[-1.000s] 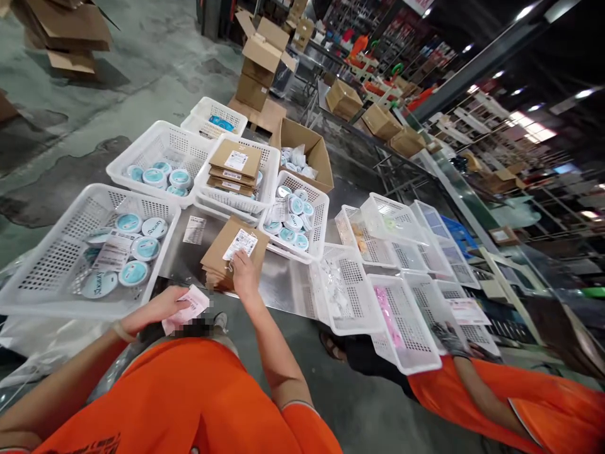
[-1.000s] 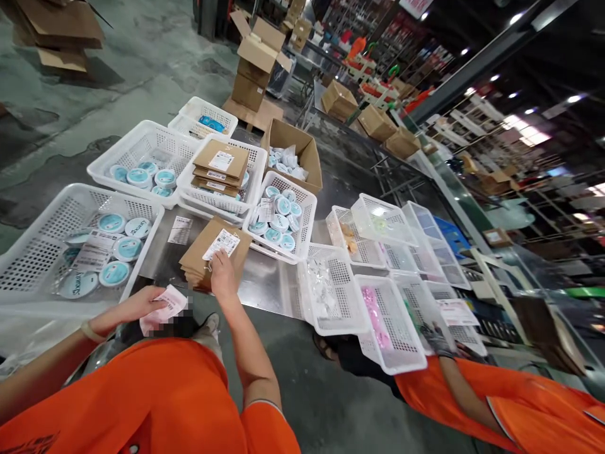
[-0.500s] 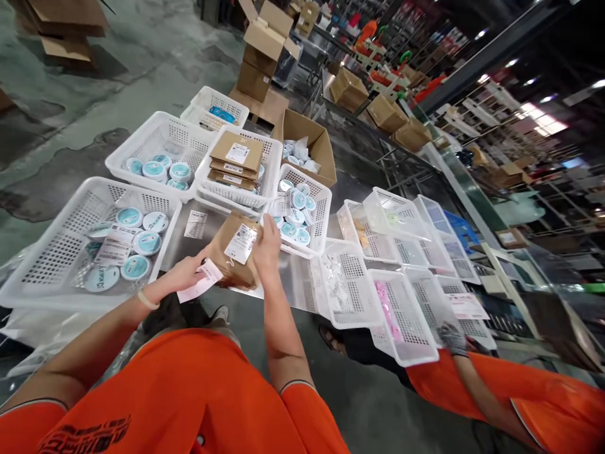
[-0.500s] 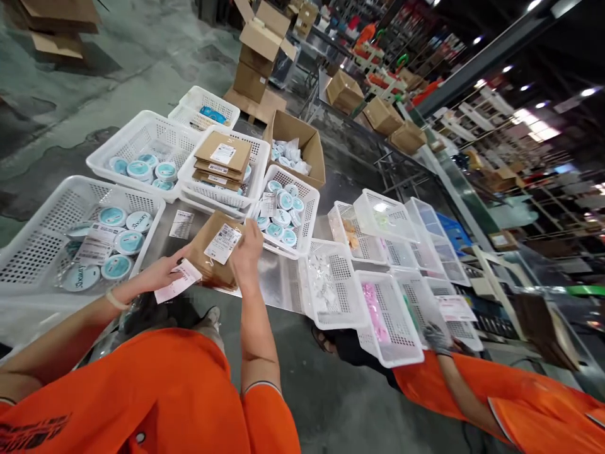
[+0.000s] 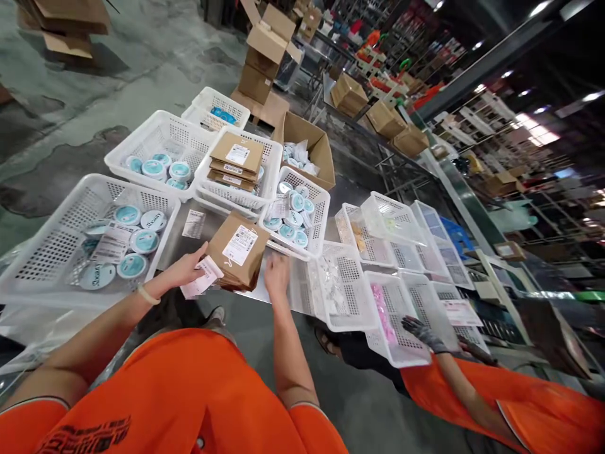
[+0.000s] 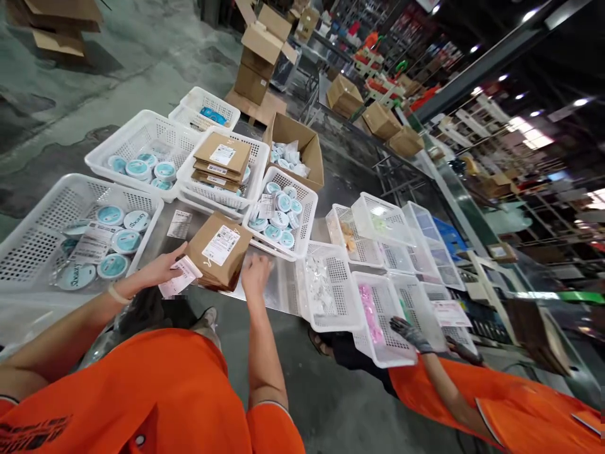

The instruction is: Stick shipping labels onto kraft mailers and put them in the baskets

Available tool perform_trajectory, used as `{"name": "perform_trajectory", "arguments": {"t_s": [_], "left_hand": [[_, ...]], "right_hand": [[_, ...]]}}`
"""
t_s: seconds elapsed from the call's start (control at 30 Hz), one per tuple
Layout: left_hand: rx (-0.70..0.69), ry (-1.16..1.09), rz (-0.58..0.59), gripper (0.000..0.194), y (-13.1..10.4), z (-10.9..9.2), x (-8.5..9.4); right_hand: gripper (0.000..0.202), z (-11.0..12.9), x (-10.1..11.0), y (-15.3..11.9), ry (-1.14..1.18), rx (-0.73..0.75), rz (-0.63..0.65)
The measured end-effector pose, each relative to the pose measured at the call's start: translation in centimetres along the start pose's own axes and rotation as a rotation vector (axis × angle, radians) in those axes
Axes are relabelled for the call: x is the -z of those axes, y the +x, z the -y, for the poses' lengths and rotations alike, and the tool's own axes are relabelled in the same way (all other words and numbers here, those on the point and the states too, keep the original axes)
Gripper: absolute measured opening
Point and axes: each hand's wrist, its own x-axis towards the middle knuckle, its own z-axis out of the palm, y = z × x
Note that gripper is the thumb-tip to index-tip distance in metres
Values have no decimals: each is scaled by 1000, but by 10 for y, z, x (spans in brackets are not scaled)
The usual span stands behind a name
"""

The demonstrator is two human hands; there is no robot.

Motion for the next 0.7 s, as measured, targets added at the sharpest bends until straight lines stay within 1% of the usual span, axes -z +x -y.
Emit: {"name": "perform_trajectory", "arguments": {"t_s": [0.07, 0.1, 0.13, 0.2, 0.27, 0.3, 0.33, 0.37, 0.4, 0.43, 0.47, 0.53, 0.6, 0.63, 0.67, 0.7], "left_hand": [[19, -61, 18, 104, 2, -1, -1], [14, -103, 23, 103, 2, -2, -1], [1, -160, 25, 101, 0, -3, -2], [-39, -295, 45, 95, -9, -3, -4], [-72, -420, 56, 90, -22, 0, -7], [-78, -482, 26, 88, -30, 3, -9], [-75, -547, -36, 89, -38, 6, -12], [-59, -619, -124, 92, -46, 10, -14], [-31, -696, -223, 99, -53, 15, -15], [1, -776, -317, 109, -60, 19, -16], [28, -850, -390, 119, -66, 22, -15], [56, -952, -456, 135, -74, 24, -12], [52, -989, -499, 138, -78, 20, -5], [37, -997, -521, 138, -78, 17, -2], [21, -1006, -544, 138, -78, 12, 2], [4, -1016, -560, 138, -78, 8, 5]], "right_hand": [[32, 3, -10, -23, 31, 46, 68], [32, 6, -15, -33, 71, 57, 64], [35, 9, -18, -42, 133, 55, 31], [49, 12, -16, -53, 329, 26, -61], [63, 14, -8, -54, 574, 15, -107], [67, 18, -2, -49, 690, 23, -114], [69, 26, 3, -41, 790, 39, -113], [70, 39, 8, -29, 872, 62, -102], [70, 59, 11, -14, 938, 88, -79], [70, 84, 13, 4, 997, 113, -46], [69, 114, 14, 24, 1043, 145, 14], [69, 180, 14, 66, 1136, 156, 132], [70, 239, 14, 101, 1218, 135, 222], [72, 259, 14, 112, 1259, 133, 252], [76, 272, 13, 116, 1271, 140, 281], [81, 277, 12, 113, 1262, 159, 294]]}}
